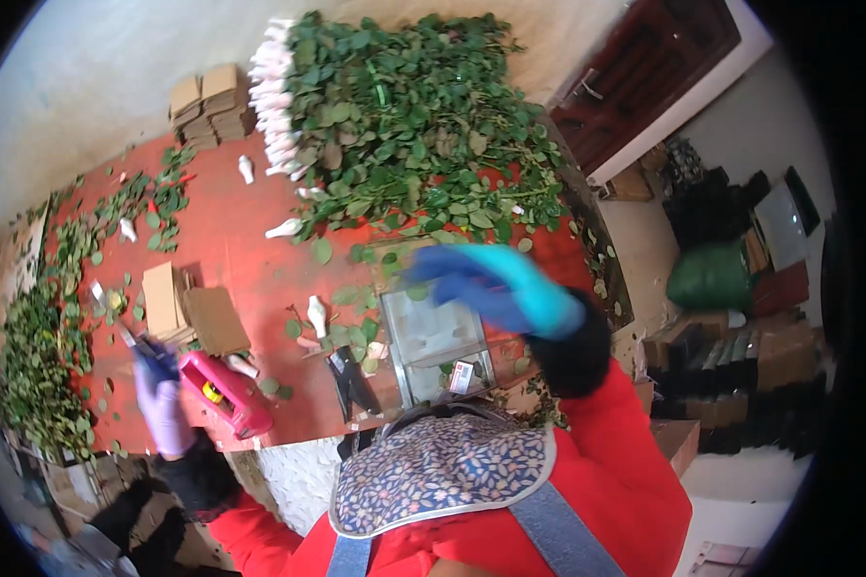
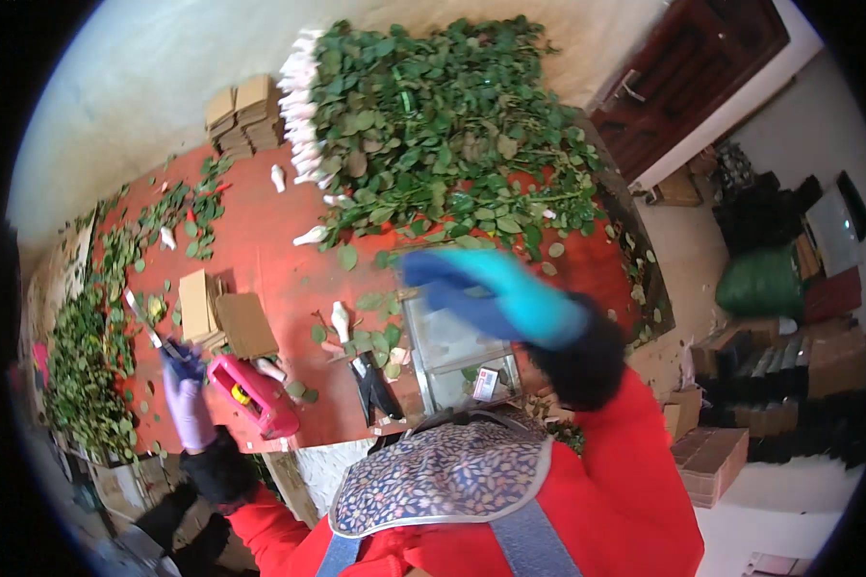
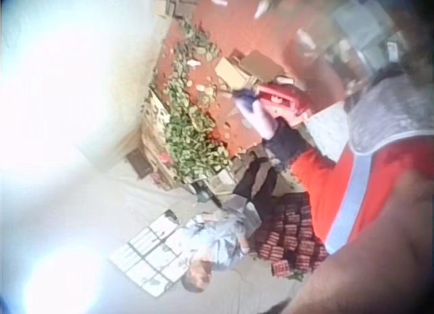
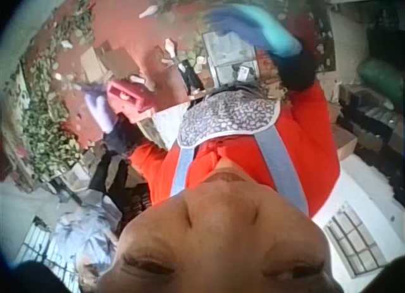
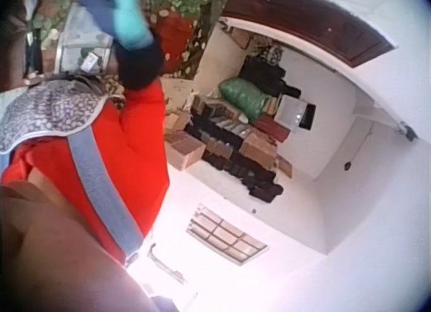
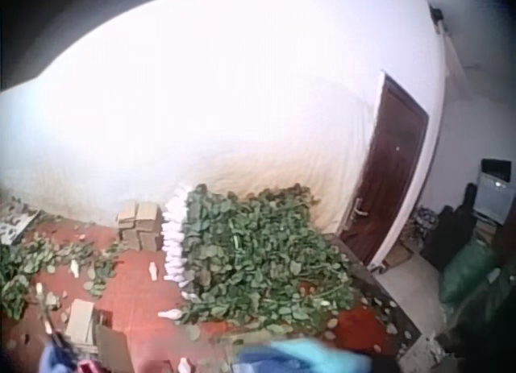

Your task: The person places pink roses into cardboard boxes, adds green foliage, and seals the boxes with tape and a hand stapler before sorting plant material.

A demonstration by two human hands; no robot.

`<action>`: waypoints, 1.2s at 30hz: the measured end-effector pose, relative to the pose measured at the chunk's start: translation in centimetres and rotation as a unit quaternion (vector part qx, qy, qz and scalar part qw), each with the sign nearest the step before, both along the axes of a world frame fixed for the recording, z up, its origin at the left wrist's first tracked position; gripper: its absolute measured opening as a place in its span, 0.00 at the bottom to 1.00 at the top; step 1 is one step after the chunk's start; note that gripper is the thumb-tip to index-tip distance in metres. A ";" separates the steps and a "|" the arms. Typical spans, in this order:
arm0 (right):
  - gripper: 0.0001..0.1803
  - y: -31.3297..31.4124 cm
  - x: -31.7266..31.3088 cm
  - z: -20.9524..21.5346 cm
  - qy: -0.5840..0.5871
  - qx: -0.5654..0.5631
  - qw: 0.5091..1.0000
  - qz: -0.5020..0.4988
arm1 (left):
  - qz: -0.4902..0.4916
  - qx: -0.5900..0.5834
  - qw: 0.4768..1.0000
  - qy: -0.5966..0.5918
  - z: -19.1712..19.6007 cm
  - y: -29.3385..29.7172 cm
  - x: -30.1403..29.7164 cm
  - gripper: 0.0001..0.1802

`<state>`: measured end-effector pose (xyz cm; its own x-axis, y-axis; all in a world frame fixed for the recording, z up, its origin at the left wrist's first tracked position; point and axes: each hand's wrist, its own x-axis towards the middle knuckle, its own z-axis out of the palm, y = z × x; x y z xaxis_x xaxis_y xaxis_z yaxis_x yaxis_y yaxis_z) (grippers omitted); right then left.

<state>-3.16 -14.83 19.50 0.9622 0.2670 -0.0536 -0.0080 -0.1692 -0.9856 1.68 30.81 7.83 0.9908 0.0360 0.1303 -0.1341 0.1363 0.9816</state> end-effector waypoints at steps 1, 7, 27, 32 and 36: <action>0.21 1.6 1.3 -0.8 -0.055 -0.005 0.998 0.042 | -0.062 -0.002 0.997 0.039 2.2 -5.1 0.6 0.52; 0.19 0.6 4.9 -4.1 -0.211 0.024 0.976 0.040 | -0.319 -0.100 0.942 0.036 7.9 -27.8 1.0 0.61; 0.41 -23.2 42.3 -7.2 0.050 -0.488 0.852 0.181 | 0.001 0.059 0.975 0.215 5.8 -30.5 -3.3 0.30; 0.39 -20.3 44.3 -6.2 -0.013 -0.524 0.838 0.149 | 0.101 0.084 0.961 0.243 4.7 -28.0 -6.8 0.30; 0.32 -19.0 47.2 -8.6 -0.091 -0.444 0.863 0.223 | 0.105 0.089 0.958 0.250 5.5 -28.2 -5.9 0.28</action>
